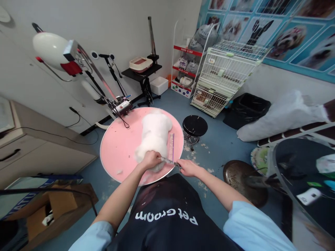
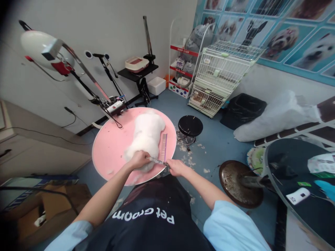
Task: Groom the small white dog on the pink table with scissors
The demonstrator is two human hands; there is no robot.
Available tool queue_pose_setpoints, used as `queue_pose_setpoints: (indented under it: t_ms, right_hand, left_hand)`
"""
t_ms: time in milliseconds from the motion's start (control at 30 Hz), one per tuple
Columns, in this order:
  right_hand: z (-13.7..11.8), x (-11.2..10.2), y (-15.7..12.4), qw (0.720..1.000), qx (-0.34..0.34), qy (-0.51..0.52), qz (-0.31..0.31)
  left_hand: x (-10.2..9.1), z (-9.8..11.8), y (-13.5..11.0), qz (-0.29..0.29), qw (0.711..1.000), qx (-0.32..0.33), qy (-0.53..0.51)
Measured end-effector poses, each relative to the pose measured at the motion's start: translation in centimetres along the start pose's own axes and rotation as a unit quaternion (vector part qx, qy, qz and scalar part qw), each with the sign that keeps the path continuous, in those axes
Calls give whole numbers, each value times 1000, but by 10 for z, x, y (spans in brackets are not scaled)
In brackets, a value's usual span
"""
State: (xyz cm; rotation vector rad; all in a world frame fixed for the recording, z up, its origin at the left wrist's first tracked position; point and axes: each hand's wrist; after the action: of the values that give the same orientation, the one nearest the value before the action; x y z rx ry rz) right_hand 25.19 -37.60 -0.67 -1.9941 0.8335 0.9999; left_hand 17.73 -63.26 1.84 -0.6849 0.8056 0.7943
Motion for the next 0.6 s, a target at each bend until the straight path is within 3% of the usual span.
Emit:
queue_pose_setpoints:
  t_ms: [600]
  right_hand:
    - [4, -18, -3, 1000, 5, -29, -8]
  left_hand:
    - [5, 5, 1, 13, 997, -5, 76]
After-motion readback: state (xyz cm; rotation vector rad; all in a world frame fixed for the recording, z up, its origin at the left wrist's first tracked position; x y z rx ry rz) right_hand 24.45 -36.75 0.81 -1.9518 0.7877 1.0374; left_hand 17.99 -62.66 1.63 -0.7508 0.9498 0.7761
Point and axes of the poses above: each hand's wrist, its own y-axis towards the middle knuckle, its own x-axis out of the palm, z = x × y
